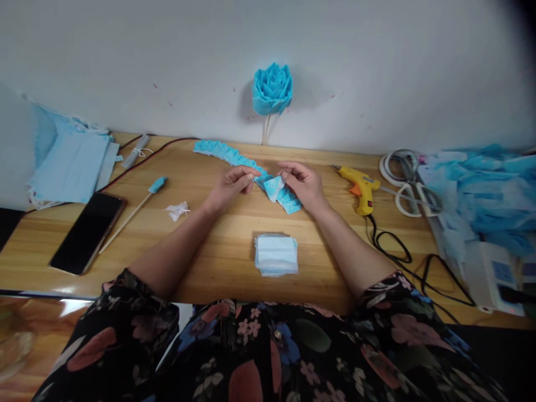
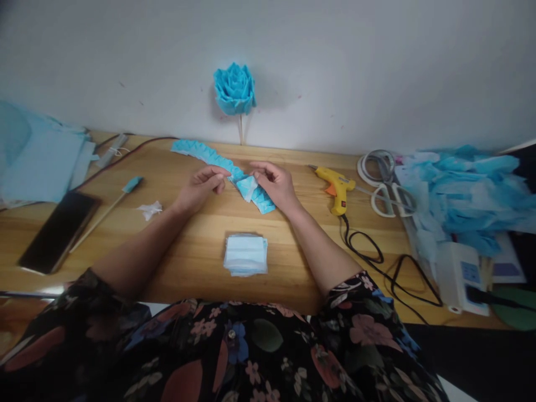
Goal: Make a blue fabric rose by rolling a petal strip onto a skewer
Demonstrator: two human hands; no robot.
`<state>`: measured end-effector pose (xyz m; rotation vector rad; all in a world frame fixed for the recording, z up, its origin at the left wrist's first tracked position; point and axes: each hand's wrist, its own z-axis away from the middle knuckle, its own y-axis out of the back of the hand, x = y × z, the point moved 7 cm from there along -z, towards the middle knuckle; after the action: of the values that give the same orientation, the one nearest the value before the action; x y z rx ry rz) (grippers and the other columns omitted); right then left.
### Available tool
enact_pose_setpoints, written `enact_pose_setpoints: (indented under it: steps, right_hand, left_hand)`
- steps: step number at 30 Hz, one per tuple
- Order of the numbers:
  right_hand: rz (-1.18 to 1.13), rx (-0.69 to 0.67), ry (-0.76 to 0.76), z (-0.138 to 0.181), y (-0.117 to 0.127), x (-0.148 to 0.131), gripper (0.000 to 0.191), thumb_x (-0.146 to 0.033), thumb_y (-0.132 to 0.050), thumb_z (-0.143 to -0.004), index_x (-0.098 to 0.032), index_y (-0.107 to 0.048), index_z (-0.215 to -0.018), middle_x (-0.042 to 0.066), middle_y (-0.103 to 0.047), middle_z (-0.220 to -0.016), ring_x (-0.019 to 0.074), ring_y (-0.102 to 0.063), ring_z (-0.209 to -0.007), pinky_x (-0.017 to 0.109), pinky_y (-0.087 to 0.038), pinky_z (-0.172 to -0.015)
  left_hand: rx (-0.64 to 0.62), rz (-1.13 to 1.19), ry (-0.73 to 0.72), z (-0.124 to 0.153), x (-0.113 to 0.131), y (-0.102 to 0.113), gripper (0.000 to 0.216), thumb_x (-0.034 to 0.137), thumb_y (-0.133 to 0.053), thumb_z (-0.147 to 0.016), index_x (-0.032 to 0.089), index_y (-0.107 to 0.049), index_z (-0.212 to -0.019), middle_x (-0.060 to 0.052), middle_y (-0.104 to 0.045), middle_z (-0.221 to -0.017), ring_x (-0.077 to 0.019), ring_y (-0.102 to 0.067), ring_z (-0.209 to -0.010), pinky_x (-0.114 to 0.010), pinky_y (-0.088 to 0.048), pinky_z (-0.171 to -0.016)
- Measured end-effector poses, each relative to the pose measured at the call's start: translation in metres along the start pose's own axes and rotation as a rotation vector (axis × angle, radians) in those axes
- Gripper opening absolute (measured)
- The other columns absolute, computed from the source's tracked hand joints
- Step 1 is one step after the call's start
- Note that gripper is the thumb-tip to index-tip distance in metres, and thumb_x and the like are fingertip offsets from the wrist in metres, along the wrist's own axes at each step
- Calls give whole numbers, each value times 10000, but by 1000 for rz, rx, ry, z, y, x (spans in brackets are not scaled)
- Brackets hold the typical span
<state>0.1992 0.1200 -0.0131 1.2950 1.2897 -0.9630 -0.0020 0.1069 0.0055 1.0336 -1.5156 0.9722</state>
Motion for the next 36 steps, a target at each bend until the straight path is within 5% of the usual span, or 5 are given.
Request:
enact_pose_setpoints:
  steps: [11,19,25,31,36]
  right_hand:
    - [22,20,10,3,1,-6,316,-458,-744,-839,-260,-790,-1081,27,-808,-949,217,-755,-871,376,-622,-808]
    - [10,49,79,9,-4,-23,287,-455,-728,-869,-248,-793,-1058,35,-813,-967,194,-744,-849,348,-611,-789]
    - [64,11,106,11,-11,-24,345,-527,-736,-876,-252,-798,-1076,37,-817,-955,189,-730,-811,336,-595,-739]
    - [-81,17,40,10,-4,-18,592,-679,-646,-925,-350,-659,-1417,51,-809,-1159,208,-741,-886,351,-606,-738]
    - [-61,2,-1,9,-4,-13,571,-749,-649,-889,-304,-780,-1221,38,-806,-1006,236,-750,-893,373,-612,-758]
  left_hand:
    - [47,-57,10,-1,-2,4,566,703,-802,-784,176,-660,-635,9,-575,-579,-98,-481,-566,-242,-427,-587]
    - [-67,-110,-17,-3,-9,-8,465,612,-849,-775,174,-806,-925,-79,-785,-942,-179,-699,-857,-291,-541,-798]
    - [-64,-169,-8,-3,-14,-10,351,511,-829,-793,163,-784,-807,-50,-759,-801,-149,-654,-734,-265,-492,-708]
    - [5,-110,37,-3,-11,-3,255,400,-782,-820,162,-719,-753,-7,-696,-742,-115,-594,-688,-242,-467,-689]
    - [46,-28,49,-4,-8,2,297,426,-818,-805,170,-685,-736,19,-612,-669,-102,-519,-627,-241,-443,-646]
